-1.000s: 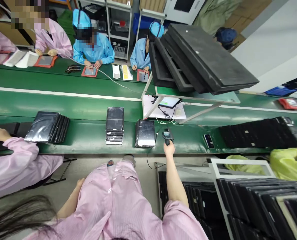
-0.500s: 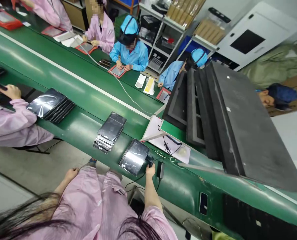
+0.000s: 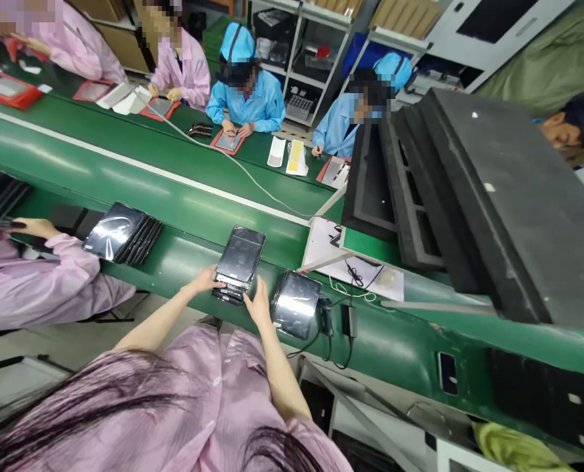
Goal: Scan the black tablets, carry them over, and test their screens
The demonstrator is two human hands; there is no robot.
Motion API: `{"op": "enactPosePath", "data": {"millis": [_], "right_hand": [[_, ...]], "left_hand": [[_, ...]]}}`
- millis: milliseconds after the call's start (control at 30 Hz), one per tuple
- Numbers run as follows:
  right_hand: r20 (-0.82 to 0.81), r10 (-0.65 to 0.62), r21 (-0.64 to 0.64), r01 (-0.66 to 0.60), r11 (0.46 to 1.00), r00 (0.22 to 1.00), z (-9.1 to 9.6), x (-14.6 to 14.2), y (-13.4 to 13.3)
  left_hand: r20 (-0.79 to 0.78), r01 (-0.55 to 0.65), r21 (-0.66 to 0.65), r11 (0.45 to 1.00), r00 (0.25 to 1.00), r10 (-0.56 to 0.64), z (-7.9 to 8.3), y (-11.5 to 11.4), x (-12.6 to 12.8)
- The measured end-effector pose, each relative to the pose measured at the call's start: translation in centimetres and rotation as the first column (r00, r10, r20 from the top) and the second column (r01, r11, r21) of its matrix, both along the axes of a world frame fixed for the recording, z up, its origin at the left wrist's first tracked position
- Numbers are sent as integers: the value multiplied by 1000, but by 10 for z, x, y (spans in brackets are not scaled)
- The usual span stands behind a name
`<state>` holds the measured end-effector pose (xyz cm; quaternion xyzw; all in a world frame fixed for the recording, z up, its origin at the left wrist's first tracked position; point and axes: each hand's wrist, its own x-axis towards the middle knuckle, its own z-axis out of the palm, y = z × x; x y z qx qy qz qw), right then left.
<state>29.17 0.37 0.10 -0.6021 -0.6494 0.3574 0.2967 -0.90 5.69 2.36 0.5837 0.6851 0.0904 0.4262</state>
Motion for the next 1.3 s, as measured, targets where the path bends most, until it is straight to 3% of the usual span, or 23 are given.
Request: {"op": "enactPosePath", "data": {"millis": [67, 167, 467, 833, 1033, 1300], "right_hand": [[-1, -16, -99, 16, 995, 1000, -14, -41, 22], [17, -102, -157, 104, 982, 995, -30, -61, 39], [152, -240, -105, 257, 961, 959, -50, -62, 15], [47, -329, -80, 332, 940, 943, -55, -56, 14], [43, -317, -114, 320, 940, 947, -61, -52, 19], [65, -214, -175, 222, 959, 975, -62, -35, 45]], "left_hand": [[-77, 74, -5, 997, 994, -74, -4, 9, 7], [-168, 100, -5, 995, 981, -99, -11, 13, 9], [-215, 156, -9, 988, 965, -154, -29, 5, -2], [-30, 141, 178, 974, 990, -138, -31, 10, -9], [-33, 173, 125, 977, 985, -170, -37, 17, -9], [-99, 247, 37, 968, 965, -242, -40, 39, -8]]}}
